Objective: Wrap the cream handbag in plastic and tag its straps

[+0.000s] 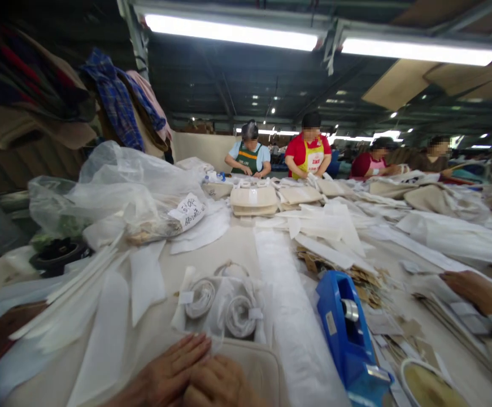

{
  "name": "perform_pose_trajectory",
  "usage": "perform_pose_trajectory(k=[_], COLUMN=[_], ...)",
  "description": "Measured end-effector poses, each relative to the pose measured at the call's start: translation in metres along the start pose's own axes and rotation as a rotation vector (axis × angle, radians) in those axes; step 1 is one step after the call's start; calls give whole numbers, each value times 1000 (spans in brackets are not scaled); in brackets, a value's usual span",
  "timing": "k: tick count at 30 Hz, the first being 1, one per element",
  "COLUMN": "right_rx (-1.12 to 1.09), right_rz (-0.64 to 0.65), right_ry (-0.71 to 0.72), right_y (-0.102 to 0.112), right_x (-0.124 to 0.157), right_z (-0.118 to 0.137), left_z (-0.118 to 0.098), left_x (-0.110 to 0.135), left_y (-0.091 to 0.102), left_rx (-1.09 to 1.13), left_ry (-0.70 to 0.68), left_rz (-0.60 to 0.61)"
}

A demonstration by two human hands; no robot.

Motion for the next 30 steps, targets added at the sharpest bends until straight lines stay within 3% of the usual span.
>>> perform_pose_trajectory(k=[1,4,9,15,19,23,27,30], right_rx=[-86,-269,-361,-412,-417,-359,-172,-71], right_rz=[-33,-127,-187,-170,-130,-95,15,239], right_ry=[-33,-193,-509,-681,-699,-588,-349,-260], right_y=[1,5,4,-7,-7,20,58,67], right_x=[-1,-1,5,9,3,12,66,119], right_z=[-3,-15,-34,-42,-43,-25,14,42], left_z=[-3,-10,-13,-24,-28,-30,-32,-35], left_x=[-5,-14,-8,-2,-1,1,-1,-3], left_y=[9,26,19,13,10,8,9,10], left_rx=[87,233,272,216,186,168,158,156], left_ry=[70,137,114,135,181,168,192,204], left_rz=[135,342,413,491,516,538,536,516])
Point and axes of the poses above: each hand's wrist, its own x-axis away from the middle knuckle, its own y-axis out of the back of the hand, z = x × y, the point moved 5 cm from there along -x, towards the middle knuckle
